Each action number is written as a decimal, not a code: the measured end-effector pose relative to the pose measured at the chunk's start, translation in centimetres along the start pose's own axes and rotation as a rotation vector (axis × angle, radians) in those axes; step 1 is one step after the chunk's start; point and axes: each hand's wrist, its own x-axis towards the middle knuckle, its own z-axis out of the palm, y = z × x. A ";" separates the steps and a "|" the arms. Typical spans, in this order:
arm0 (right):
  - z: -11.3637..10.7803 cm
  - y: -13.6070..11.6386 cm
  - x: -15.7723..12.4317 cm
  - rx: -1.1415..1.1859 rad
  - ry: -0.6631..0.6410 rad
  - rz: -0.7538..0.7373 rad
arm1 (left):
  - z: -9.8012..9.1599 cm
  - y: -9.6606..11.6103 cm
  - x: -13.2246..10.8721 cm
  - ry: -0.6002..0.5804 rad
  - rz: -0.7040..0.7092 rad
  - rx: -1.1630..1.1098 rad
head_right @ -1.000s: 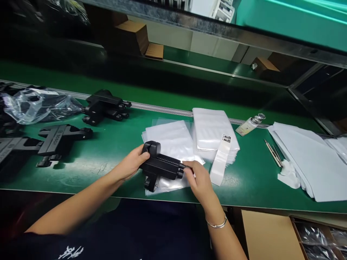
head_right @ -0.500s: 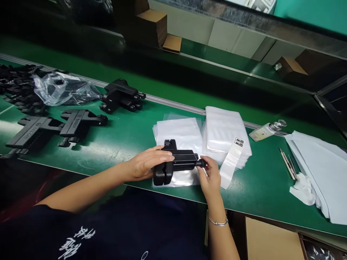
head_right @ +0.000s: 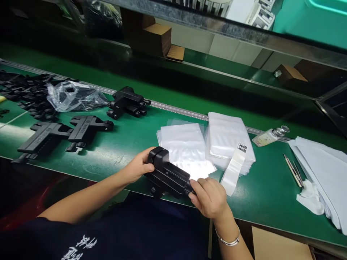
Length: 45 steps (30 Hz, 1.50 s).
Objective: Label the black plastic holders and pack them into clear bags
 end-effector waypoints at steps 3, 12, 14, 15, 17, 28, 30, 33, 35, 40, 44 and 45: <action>0.6 -0.7 0.2 0.285 0.007 0.350 | -0.1 0.2 -0.8 0.056 0.089 0.136; 2.5 -0.1 0.9 1.354 -0.157 1.359 | -0.7 0.9 -0.9 -0.199 0.859 0.746; 2.5 -0.1 0.7 1.335 -0.099 1.344 | -0.6 0.7 -0.9 -0.214 0.905 0.798; 2.6 -0.2 0.5 1.317 -0.062 1.335 | -0.5 0.6 -0.9 -0.219 0.934 0.837; 2.7 -0.2 0.1 1.270 0.014 1.305 | -0.3 0.4 -1.0 -0.206 0.994 0.923; 3.4 0.6 -1.6 1.031 0.127 1.060 | 0.1 1.5 -0.5 -0.329 1.099 0.857; 3.4 0.6 -1.5 1.014 0.126 1.055 | 0.1 1.4 -0.5 -0.318 1.105 0.854; 3.4 0.6 -1.6 0.983 0.086 1.047 | 0.0 0.9 -0.6 -0.304 1.056 0.873; 3.2 0.6 -1.8 0.966 0.066 1.036 | -0.1 0.7 -0.7 -0.283 1.020 0.865; 1.7 -0.3 -1.4 0.642 -0.018 0.870 | -0.1 0.8 -1.1 -0.089 0.579 0.651; 1.0 -0.8 -0.4 0.456 -0.076 0.726 | -0.1 1.1 -1.5 0.083 0.189 0.437; 1.0 -0.7 -0.3 0.509 -0.086 0.758 | -0.2 1.2 -1.5 0.083 0.185 0.441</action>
